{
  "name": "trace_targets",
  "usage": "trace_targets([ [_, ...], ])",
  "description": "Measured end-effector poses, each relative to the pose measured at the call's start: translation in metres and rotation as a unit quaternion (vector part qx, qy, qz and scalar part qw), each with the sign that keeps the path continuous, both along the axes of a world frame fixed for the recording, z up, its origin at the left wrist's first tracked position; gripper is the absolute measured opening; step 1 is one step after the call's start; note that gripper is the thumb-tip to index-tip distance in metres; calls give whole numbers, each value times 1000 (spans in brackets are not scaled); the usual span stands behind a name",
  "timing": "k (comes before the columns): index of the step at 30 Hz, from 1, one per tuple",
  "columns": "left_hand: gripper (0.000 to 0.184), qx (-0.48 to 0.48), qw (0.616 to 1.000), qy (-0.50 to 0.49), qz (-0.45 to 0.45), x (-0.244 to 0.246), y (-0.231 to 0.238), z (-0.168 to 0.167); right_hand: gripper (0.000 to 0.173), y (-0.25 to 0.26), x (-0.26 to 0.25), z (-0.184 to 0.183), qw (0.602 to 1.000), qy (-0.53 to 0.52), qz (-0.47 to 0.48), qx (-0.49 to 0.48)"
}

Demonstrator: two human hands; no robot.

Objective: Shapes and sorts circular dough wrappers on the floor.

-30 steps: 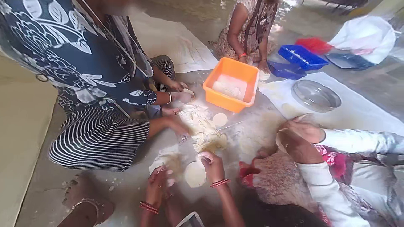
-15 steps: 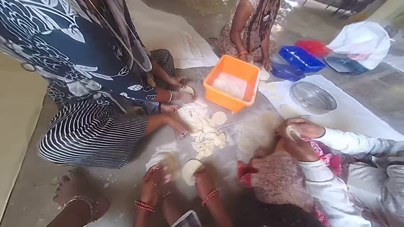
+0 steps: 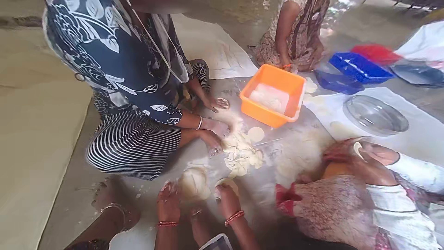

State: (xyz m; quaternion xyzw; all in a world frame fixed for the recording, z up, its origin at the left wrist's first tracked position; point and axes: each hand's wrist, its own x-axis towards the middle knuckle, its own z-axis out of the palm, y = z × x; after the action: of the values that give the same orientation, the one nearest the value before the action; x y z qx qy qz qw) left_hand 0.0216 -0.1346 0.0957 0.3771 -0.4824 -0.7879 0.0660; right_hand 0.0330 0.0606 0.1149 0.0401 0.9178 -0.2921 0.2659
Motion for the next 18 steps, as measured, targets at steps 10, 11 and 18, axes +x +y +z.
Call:
trace_targets([
  [10,43,28,998,-23,45,2,-3,2,41,-91,-43,-23,958,158,240,-16],
  [11,43,25,999,-20,43,1,-3,3,39,-90,-47,-23,958,147,245,-10],
  [18,46,-51,996,48,-61,2,4,-9,19,-49,-52,-9,956,221,134,-140],
])
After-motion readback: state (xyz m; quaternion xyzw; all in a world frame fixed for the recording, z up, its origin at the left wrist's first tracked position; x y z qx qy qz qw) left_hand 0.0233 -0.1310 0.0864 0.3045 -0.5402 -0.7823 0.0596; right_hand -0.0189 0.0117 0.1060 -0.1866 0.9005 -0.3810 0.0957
